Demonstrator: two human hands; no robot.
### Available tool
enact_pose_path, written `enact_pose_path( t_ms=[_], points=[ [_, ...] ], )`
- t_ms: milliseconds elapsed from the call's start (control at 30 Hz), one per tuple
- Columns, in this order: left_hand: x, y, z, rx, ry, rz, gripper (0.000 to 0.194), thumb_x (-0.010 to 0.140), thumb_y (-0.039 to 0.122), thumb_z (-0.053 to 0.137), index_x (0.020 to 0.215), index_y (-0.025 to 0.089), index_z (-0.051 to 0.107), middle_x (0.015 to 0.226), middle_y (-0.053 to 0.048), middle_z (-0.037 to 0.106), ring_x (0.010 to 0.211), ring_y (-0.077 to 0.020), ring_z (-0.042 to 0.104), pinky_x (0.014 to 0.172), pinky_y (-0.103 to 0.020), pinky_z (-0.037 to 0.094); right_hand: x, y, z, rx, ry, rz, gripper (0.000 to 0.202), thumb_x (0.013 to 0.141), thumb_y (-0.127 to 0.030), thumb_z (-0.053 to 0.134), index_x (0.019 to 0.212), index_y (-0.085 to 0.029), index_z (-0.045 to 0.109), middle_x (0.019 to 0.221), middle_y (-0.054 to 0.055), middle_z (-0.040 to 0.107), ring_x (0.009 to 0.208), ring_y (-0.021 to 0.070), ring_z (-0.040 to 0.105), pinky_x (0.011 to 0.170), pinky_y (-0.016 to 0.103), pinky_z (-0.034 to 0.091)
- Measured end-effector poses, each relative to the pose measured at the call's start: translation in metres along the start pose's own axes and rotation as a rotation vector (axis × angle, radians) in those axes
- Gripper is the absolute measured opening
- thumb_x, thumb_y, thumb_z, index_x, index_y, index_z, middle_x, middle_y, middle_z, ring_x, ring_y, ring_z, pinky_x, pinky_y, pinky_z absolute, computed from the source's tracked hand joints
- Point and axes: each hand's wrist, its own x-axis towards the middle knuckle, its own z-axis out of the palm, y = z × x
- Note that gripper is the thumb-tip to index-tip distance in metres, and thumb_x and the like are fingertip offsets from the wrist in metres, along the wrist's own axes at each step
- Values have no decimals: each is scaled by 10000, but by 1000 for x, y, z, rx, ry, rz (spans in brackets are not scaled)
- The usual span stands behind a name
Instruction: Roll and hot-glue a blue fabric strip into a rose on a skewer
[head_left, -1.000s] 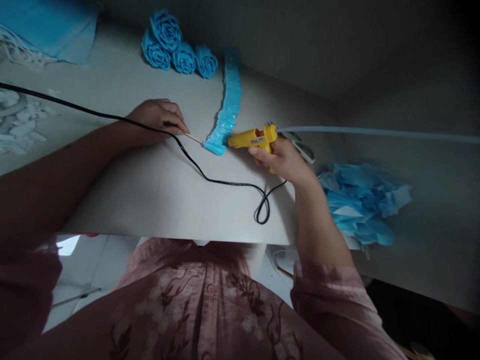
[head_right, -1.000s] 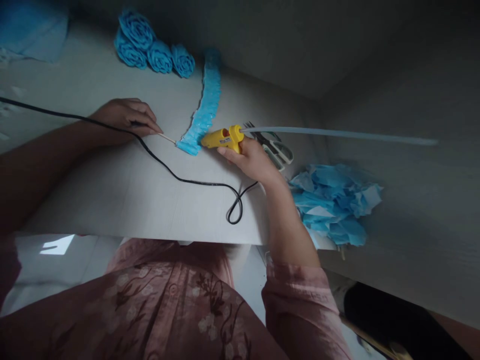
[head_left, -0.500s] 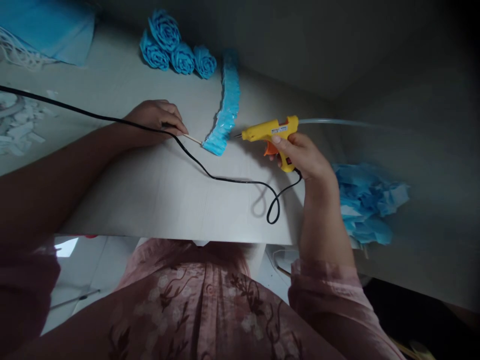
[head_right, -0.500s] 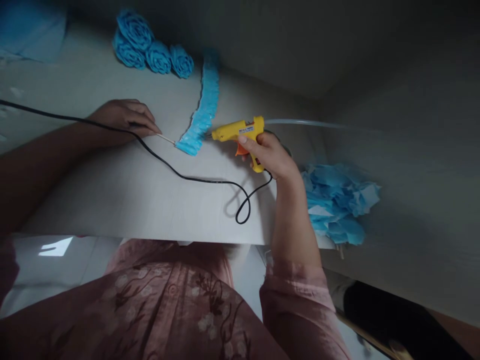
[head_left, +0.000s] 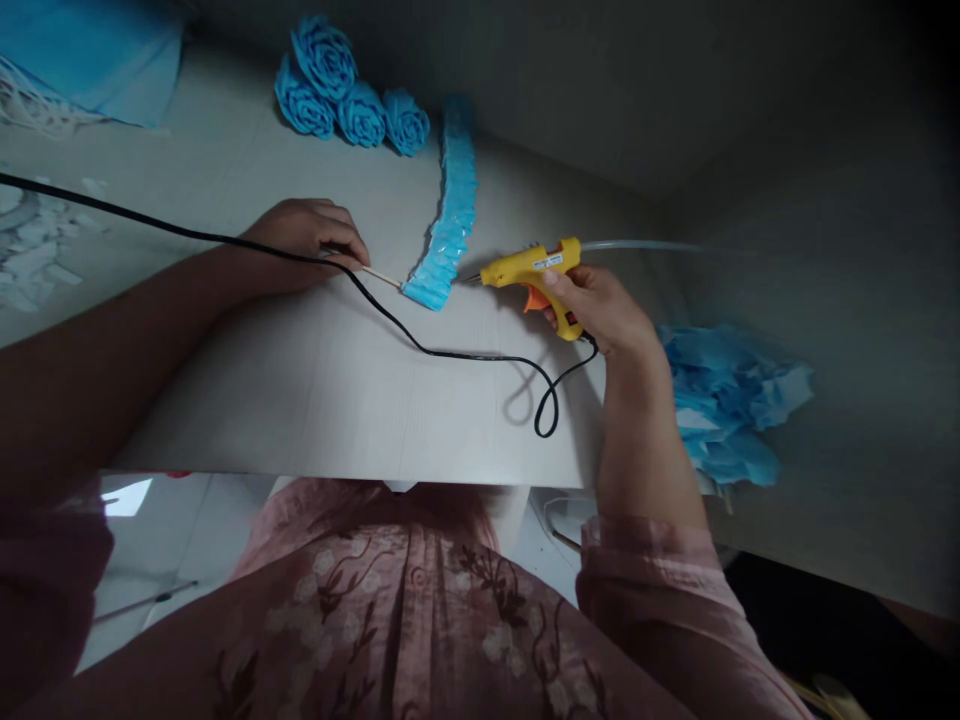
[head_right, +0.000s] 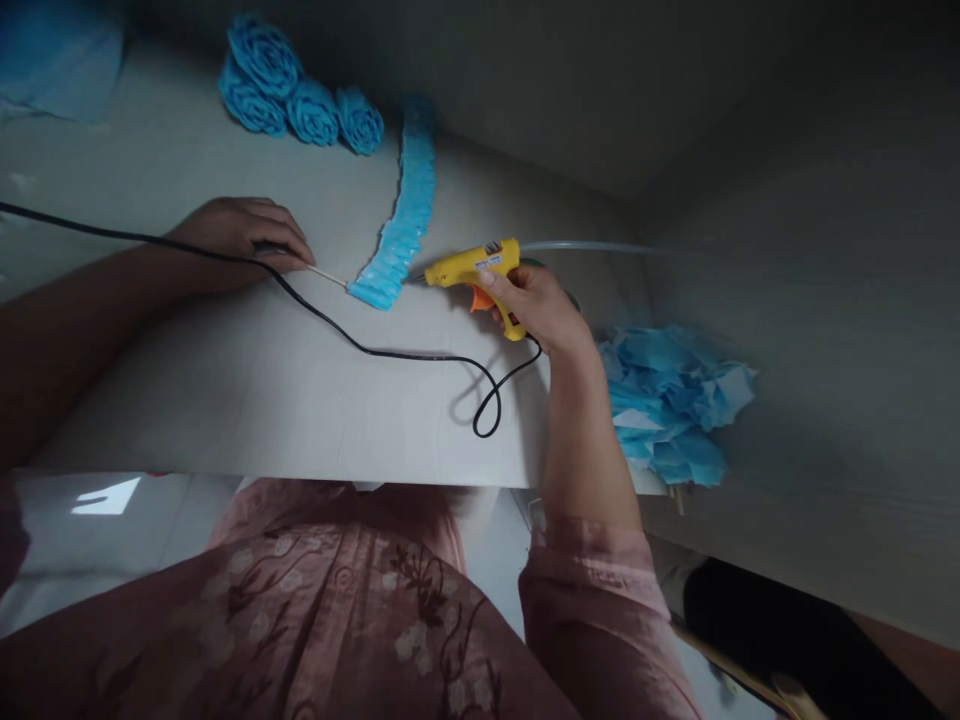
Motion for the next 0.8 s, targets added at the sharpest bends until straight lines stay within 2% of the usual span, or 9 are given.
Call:
enact_pose_path(
  t_ms=[67,133,267,333,467,633,800],
  points=[
    [0,-1,1,6,-9,2,525,1134,567,527,980,195,865,961,-62,815,928,-213,728,845,-319,540,0,-1,0,73,-6,62,375,1032,-538,820,854,-227,710,659,0,633,587,132,499,573,310,370],
    [0,-2,1,15,-22,-3,585,1156,610,490,1000,193,869,977,-72,817,943,-219,732,862,-325,546,1,-1,-1,103,-9,71,352,1001,-508,852,853,-227,700,658,-13,610,602,132,487,589,315,355],
    [1,-5,2,60,-72,-33,688,1174,680,401,1055,193,873,1006,-93,813,982,-244,728,909,-348,558,2,1,-4,98,-77,-38,495,718,-593,1024,838,-240,699,765,7,671,710,159,515,655,323,399],
    [1,-5,3,94,-100,-66,693,1179,668,373,1081,197,872,1027,-99,809,1011,-258,720,952,-363,559,3,3,-5,108,-94,-90,516,639,-566,1050,879,-246,723,873,24,721,793,179,559,705,327,448],
    [2,-1,3,107,-113,-129,658,1179,611,359,1123,190,861,1104,-100,792,1084,-263,711,1037,-369,557,8,11,-7,63,-61,-127,410,701,-458,1007,939,-272,729,1053,61,793,937,227,687,802,356,551],
    [1,9,-1,56,-73,-138,588,1140,535,405,1117,159,856,1120,-90,778,1038,-225,722,967,-325,561,17,23,-9,-41,4,-128,327,815,-422,950,1019,-306,722,1143,106,846,1071,288,792,830,400,614],
    [2,15,-3,47,-4,-119,491,1079,499,504,1047,166,863,1050,-74,796,917,-198,716,878,-313,575,15,17,-7,-41,76,-110,308,862,-474,942,1007,-307,728,1158,116,854,1136,298,806,822,383,622]
  ],
)
